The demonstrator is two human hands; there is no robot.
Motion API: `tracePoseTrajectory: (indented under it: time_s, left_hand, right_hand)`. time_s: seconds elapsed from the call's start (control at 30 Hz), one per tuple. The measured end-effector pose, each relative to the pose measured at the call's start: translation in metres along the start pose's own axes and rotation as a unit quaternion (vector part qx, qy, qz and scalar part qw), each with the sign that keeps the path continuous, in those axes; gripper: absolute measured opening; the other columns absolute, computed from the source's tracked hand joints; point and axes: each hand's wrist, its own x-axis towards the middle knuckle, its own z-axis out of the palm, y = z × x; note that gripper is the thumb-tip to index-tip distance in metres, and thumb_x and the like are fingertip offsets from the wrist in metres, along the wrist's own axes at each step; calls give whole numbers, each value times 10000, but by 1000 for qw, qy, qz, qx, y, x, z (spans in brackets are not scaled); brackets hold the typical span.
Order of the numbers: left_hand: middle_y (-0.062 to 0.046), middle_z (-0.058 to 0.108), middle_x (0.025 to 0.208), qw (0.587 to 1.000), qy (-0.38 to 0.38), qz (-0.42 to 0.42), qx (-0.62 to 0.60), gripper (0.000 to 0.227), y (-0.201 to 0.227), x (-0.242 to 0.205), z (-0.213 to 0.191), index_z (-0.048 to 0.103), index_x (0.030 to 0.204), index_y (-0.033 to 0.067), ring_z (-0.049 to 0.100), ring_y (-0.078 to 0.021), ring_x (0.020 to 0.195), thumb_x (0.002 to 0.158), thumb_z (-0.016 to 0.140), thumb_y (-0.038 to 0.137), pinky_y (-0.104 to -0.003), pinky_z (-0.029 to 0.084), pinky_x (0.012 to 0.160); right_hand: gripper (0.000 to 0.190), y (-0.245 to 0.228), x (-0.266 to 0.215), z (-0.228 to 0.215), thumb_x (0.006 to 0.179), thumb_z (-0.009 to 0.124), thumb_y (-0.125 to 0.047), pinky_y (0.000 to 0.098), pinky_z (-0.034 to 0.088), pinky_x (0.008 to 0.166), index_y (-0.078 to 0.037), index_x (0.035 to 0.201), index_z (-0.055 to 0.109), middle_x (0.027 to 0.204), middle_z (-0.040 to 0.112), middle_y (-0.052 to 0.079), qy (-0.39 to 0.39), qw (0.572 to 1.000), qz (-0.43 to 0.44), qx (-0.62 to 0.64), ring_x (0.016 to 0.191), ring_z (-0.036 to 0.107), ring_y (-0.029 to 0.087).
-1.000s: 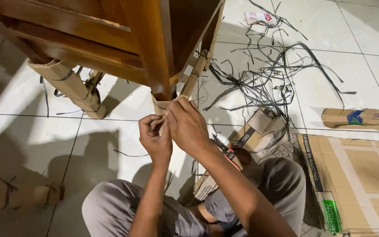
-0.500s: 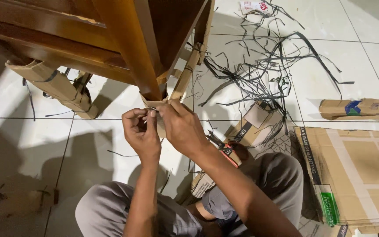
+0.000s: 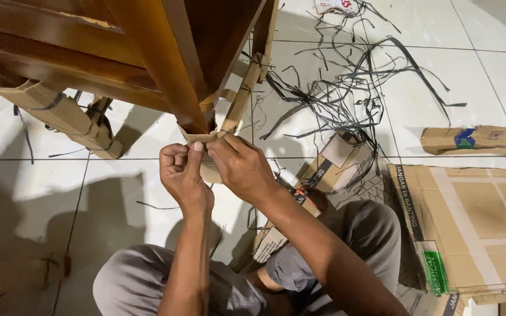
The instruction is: The person wraps the legs of a wooden chair with cardboard and secures it with black plastic ties and tape.
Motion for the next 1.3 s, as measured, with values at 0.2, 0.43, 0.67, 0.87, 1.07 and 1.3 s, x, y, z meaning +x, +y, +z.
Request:
tracePoseTrajectory:
  time_s: [0.2,0.43,0.67,0.87,1.07,1.3]
  left_hand:
    - [-107,697,895,999,21,13,-33,283,-7,-1,0,512,1037,69,679,-155,830,925,772,67,-285,540,808]
    - [-62,596,827,995,93,-44,7,175,1,-12,16,597,931,41,573,-110,758,976,734,140,-250,515,706]
    - [-47,645,765,990,93,-108,22,146,4,-10,16,709,877,38,611,-96,694,909,786,158,-212,517,664]
    - [-60,693,750,977,53,-182,-95,109,5,-10,12,712,894,29,666,-130,702,916,761,123,-249,560,729]
    - [-29,704,773,969,46,-209,-125,86,-17,-5,-1,709,918,68,684,-125,758,920,761,137,-262,550,792]
    - [-49,706,792,969,26,-195,-149,91,-16,-7,-4,708,943,49,697,-155,813,939,747,131,-291,527,878]
  right_hand:
    - [73,-4,1,4,996,604,-75,408,567,612,-72,981,675,769,561,81,36,997,30,55,740,674,334]
    - [94,-11,-4,16,1005,606,-66,402,570,630,-30,974,687,779,579,97,112,991,44,52,737,672,341]
    - [90,-12,-7,19,998,623,-78,388,566,607,-30,955,686,758,559,87,118,992,42,23,703,661,318]
    - [78,-16,-6,19,997,641,-95,393,580,619,-38,971,687,769,617,98,132,987,69,61,718,687,325]
    - [50,-11,-5,19,977,680,-103,372,589,625,-54,989,680,775,662,106,138,983,80,88,728,711,304]
    - [75,-16,0,13,994,637,-73,359,576,599,-63,970,708,767,596,61,111,994,8,-9,691,663,276]
